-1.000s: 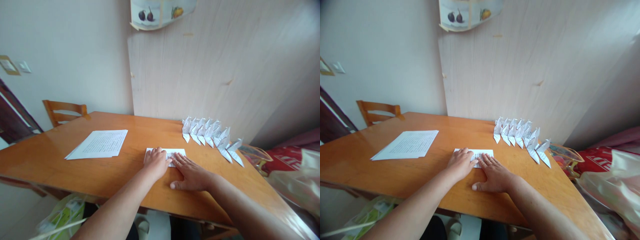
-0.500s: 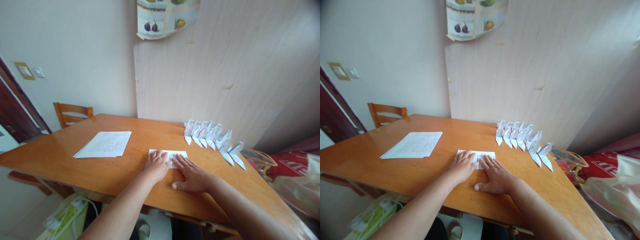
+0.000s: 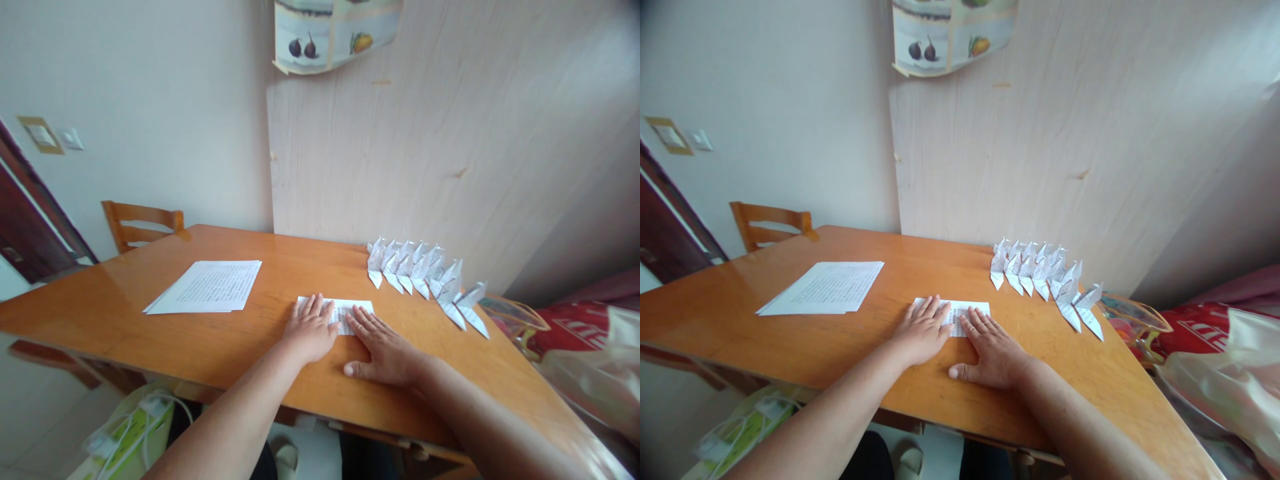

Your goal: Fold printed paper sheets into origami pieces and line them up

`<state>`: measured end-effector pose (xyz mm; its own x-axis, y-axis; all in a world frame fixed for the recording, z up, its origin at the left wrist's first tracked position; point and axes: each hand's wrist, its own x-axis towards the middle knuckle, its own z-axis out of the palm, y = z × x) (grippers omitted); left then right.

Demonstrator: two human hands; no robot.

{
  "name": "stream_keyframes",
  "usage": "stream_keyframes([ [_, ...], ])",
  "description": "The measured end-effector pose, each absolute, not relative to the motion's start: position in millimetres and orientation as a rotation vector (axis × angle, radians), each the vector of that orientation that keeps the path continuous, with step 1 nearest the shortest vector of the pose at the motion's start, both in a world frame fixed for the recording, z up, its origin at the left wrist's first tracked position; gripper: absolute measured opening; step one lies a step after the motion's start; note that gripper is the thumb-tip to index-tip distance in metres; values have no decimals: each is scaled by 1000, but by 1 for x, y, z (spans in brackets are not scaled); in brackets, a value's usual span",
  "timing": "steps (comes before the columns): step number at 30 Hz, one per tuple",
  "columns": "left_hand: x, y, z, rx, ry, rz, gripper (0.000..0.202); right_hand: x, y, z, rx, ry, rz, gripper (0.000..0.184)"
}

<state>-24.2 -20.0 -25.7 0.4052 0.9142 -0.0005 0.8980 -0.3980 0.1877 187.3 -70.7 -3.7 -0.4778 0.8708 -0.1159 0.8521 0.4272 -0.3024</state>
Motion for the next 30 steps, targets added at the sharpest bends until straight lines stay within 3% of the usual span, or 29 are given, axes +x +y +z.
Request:
stream_keyframes([
  [12, -24, -21, -24, 2508, 1628, 182, 69, 173, -92, 2, -1425, -2660, 349, 113],
  [23, -24, -22, -22, 2492, 1628, 165, 70, 177, -105, 10, -1545, -2634, 266, 116],
  [30, -25, -22, -23, 2502, 1632, 174, 72, 202, -113, 13, -1626, -2650, 158, 104],
])
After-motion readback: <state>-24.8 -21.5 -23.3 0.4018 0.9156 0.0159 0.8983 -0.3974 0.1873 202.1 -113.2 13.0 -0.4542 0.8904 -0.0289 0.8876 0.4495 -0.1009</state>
